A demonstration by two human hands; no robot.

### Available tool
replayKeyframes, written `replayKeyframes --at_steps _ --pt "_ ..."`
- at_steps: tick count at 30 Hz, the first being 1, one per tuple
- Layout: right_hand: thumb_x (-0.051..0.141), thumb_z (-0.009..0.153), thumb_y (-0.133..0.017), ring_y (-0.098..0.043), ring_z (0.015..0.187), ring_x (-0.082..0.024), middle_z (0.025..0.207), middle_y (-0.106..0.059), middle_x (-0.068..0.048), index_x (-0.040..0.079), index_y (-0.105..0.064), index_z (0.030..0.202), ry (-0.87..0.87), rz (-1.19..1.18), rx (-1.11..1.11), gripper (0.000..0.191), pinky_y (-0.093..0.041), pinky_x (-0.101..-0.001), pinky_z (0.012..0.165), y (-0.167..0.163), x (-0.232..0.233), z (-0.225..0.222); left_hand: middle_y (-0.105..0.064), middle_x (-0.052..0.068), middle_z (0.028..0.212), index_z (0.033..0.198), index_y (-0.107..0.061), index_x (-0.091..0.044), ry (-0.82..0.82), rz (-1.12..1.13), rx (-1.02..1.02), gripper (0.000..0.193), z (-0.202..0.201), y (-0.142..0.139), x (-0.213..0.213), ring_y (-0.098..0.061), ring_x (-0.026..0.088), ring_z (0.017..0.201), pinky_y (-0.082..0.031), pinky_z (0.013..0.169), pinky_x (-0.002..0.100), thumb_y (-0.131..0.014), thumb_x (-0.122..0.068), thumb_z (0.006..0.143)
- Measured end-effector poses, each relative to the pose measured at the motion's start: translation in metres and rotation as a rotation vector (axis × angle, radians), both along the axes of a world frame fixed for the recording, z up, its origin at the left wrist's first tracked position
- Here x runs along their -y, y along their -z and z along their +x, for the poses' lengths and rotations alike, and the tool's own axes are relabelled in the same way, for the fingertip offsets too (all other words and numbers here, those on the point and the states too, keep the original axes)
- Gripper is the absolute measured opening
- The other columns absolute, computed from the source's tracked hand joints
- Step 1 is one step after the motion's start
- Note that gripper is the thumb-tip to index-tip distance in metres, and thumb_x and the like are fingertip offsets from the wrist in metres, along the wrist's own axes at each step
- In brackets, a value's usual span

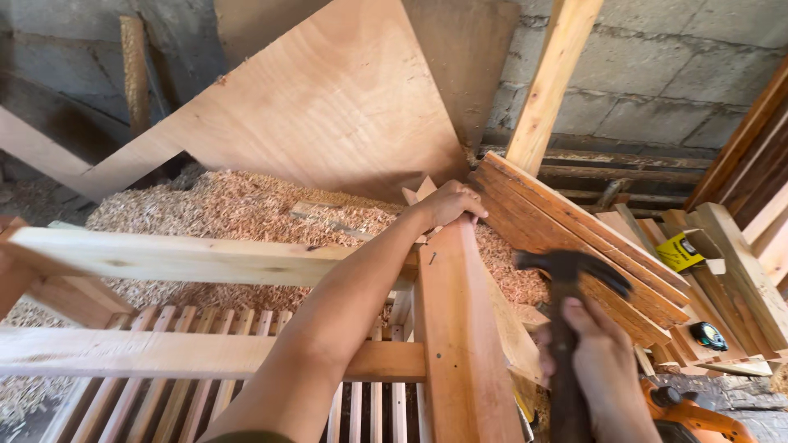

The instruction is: The person assembles a wooden chair frame by positioning slats and hammering nails into joints. They repeatedly align pieces, drive nails with a hammer, and adjust the frame to ensure stability.

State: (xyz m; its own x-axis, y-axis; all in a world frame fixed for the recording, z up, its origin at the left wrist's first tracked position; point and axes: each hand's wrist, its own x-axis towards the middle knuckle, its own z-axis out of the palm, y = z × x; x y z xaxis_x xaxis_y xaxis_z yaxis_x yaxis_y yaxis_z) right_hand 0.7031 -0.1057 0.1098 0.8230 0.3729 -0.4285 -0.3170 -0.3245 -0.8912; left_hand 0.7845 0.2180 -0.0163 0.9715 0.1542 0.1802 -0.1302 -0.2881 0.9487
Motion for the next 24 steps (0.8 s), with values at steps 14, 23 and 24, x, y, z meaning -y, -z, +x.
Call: replayKeyframes --at_steps 14,23,24 --pt "0.028 0.103 -0.054 -0.046 0.040 -0.024 0.064 -0.055 -0.014 0.009 -0.057 0.117 -0.075 -0.103 0.083 0.024 -0.038 -0.0413 0.037 0.022 -0.007 0.008 -0.074 0.003 0.081 0.088 -0.080 -0.009 0.079 0.612 0.644 0.021 0.027 0.034 -0.015 -0.066 0.009 0.072 -0.053 0.069 0.026 -0.063 -0.020 0.088" --pt "0.026 0.106 -0.055 -0.060 0.051 -0.013 0.066 -0.062 -0.003 0.008 -0.048 0.146 -0.388 -0.071 0.934 0.044 -0.047 -0.0281 0.047 -0.038 -0.025 -0.013 -0.073 0.005 0.068 0.065 -0.074 -0.002 0.018 0.023 0.024 0.030 0.024 0.031 -0.016 -0.064 0.012 0.059 -0.050 0.057 0.031 -0.067 -0.021 0.087" --pt "0.027 0.106 -0.056 -0.062 0.054 -0.015 0.067 -0.063 -0.004 0.010 -0.048 0.147 -0.446 -0.187 0.913 0.045 -0.048 -0.0289 0.051 -0.026 -0.031 -0.017 -0.074 0.005 0.069 0.067 -0.075 -0.003 0.027 0.162 0.123 0.027 0.025 0.032 -0.016 -0.065 0.011 0.062 -0.051 0.060 0.030 -0.066 -0.020 0.087"
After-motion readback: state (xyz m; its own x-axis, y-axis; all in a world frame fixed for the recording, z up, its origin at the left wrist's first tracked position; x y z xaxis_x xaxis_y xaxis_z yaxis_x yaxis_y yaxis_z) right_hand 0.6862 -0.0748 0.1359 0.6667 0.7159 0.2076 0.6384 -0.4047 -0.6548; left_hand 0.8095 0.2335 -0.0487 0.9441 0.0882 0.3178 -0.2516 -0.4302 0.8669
